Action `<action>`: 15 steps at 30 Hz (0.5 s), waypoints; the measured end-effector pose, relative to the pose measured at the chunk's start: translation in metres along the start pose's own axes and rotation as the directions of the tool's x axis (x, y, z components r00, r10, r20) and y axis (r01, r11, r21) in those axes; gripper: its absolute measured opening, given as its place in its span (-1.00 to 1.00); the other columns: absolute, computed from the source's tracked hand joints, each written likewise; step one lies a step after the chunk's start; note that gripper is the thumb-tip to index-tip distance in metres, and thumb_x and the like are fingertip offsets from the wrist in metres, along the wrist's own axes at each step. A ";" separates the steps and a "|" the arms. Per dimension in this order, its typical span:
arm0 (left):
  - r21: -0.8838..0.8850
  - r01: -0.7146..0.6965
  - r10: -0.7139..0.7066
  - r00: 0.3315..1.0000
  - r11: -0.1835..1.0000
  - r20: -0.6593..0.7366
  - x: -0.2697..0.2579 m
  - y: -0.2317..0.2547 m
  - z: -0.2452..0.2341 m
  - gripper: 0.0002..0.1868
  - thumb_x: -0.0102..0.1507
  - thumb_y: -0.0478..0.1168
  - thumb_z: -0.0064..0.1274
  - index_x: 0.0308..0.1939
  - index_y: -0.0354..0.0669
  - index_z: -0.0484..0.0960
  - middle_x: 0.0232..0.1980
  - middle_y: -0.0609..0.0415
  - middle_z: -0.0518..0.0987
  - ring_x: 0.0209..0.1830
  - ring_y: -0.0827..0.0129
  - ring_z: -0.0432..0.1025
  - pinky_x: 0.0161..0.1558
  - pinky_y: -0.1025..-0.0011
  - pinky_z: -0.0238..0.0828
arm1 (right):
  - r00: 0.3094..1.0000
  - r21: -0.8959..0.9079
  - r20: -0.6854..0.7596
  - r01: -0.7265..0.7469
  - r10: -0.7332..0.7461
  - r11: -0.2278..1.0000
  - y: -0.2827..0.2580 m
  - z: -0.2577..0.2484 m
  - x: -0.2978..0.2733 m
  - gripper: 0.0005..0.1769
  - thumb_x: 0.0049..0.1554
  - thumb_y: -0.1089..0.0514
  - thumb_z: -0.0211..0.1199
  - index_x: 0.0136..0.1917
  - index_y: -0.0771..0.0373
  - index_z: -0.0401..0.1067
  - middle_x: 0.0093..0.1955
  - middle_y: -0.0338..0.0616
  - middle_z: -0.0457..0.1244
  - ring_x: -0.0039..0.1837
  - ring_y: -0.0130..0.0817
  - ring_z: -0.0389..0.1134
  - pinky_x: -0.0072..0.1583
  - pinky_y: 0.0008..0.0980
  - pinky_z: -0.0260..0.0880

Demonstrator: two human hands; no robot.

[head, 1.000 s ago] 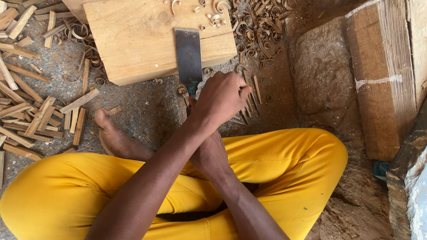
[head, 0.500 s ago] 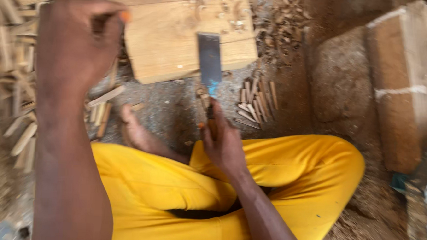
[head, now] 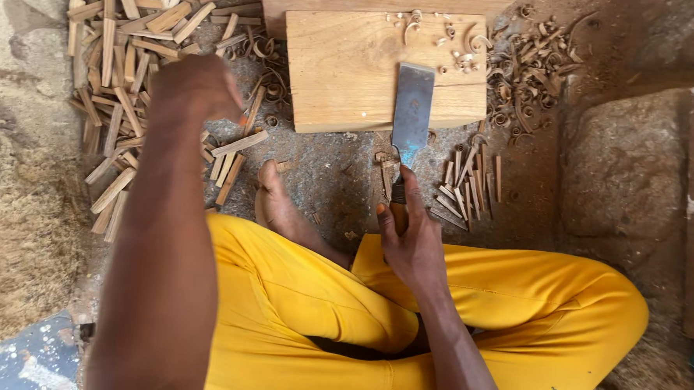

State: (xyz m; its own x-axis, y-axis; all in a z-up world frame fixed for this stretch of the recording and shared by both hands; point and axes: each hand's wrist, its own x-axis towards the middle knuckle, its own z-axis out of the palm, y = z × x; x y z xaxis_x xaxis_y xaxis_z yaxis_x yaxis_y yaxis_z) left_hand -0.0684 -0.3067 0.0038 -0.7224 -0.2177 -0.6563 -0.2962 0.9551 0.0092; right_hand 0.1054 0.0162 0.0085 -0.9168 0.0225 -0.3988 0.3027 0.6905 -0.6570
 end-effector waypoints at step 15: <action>0.099 -0.067 0.083 0.983 0.993 -0.164 -0.023 0.039 -0.020 -0.83 0.22 -0.19 0.25 -0.13 -0.09 0.77 -0.07 -0.13 0.74 -0.08 0.06 0.65 0.09 -0.03 0.53 | 0.982 0.070 -0.116 0.155 -0.146 0.985 0.009 -0.008 0.000 -0.28 0.25 0.08 0.25 0.61 0.00 0.09 -0.15 0.10 0.46 -0.13 -0.03 0.54 -0.09 -0.03 0.52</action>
State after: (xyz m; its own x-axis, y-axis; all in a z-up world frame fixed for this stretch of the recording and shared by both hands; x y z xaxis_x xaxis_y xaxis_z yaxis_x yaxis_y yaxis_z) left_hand -0.0762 -0.2689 0.0343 -0.8371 -0.1679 -0.5207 -0.1836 0.9828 -0.0217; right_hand 0.1056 0.0281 0.0078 -0.9751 0.0057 -0.2215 0.1750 0.6332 -0.7540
